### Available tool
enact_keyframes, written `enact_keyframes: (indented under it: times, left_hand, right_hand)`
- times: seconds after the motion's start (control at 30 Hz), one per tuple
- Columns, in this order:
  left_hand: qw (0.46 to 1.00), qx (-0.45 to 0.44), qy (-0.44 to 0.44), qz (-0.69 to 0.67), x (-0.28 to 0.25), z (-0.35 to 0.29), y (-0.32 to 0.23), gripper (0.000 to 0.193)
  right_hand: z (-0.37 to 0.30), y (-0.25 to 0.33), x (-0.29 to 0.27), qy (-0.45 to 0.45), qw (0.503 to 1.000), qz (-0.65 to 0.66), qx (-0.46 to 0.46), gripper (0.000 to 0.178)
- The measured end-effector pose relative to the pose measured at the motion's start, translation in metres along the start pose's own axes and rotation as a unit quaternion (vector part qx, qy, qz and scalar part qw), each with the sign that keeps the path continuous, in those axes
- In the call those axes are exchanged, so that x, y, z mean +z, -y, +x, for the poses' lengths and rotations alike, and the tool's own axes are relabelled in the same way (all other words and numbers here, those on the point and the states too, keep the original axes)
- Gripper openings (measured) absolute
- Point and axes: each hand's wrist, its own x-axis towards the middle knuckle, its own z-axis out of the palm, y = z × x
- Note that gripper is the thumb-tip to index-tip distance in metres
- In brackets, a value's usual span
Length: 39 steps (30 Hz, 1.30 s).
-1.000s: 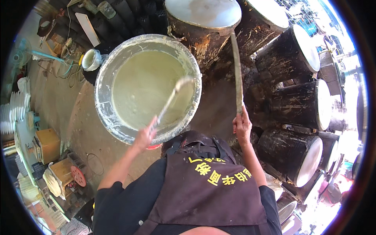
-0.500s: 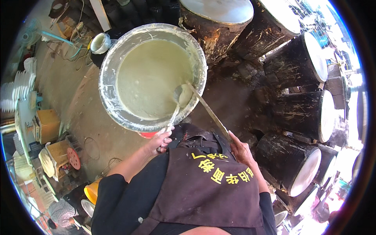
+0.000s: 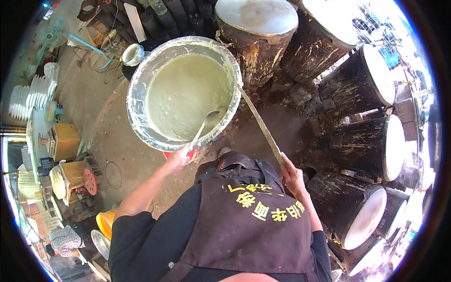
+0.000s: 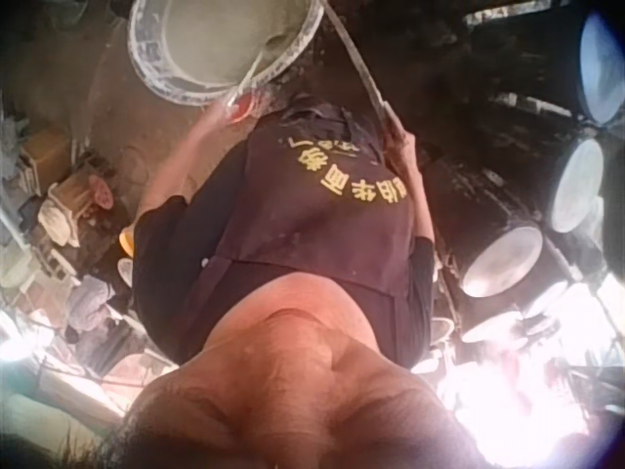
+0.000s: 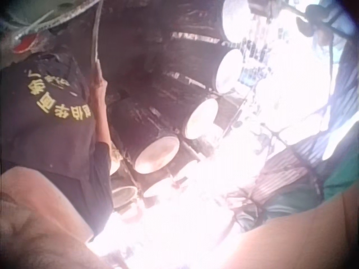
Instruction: The person ladles batter onto hot cylindrical molds, spreads it evenly, and removes the cooked sheets. The person stacks the finished sheets and repeats the process across multiple molds.
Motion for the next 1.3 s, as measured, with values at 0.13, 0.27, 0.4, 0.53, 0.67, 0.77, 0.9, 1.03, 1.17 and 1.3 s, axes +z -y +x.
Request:
enact_keyframes:
  times: [0.13, 0.27, 0.4, 0.53, 0.67, 0.77, 0.9, 1.03, 1.17, 1.3]
  left_hand:
    - [0.997, 0.038, -0.035, 0.052, -0.030, 0.013, 0.013, 0.059]
    - [0.988, 0.092, 0.001, 0.120, -0.027, 0.007, 0.047, 0.056]
    - [0.981, 0.124, 0.011, 0.151, -0.072, 0.046, 0.007, 0.060]
    - [0.944, -0.003, 0.105, 0.312, -0.056, 0.109, 0.011, 0.063]
    - [0.981, 0.100, 0.094, -0.139, -0.007, 0.075, 0.045, 0.053]
    - [0.803, -0.215, 0.253, -0.495, -0.015, 0.032, -0.020, 0.041]
    - [0.564, -0.205, 0.296, -0.743, 0.004, -0.003, -0.051, 0.036]
    - [0.429, -0.106, 0.310, -0.842, 0.014, -0.039, -0.079, 0.044]
    - [0.480, 0.038, 0.282, -0.830, 0.007, -0.075, -0.114, 0.046]
    - [0.664, 0.194, 0.139, -0.708, -0.038, -0.105, -0.164, 0.047]
  right_hand:
    - [-0.007, 0.000, 0.006, 0.002, 0.999, 0.030, 0.039, 0.050]
    - [-0.020, 0.000, 0.007, -0.027, 0.994, 0.061, 0.085, 0.050]
    - [-0.009, 0.022, 0.020, -0.028, 0.992, 0.077, 0.101, 0.051]
    - [0.002, 0.055, 0.034, -0.012, 0.997, 0.031, 0.064, 0.051]
    - [-0.014, 0.054, 0.041, 0.018, 0.996, -0.003, 0.082, 0.052]
    - [-0.015, 0.053, 0.040, 0.039, 0.998, -0.036, 0.030, 0.055]
    - [-0.009, 0.046, 0.037, 0.068, 0.996, -0.063, -0.005, 0.055]
    - [-0.012, 0.042, 0.027, 0.060, 0.996, -0.052, -0.046, 0.056]
    - [-0.020, 0.042, -0.001, 0.022, 0.992, -0.002, -0.125, 0.055]
    - [-0.027, 0.069, -0.034, 0.000, 0.970, 0.097, -0.224, 0.052]
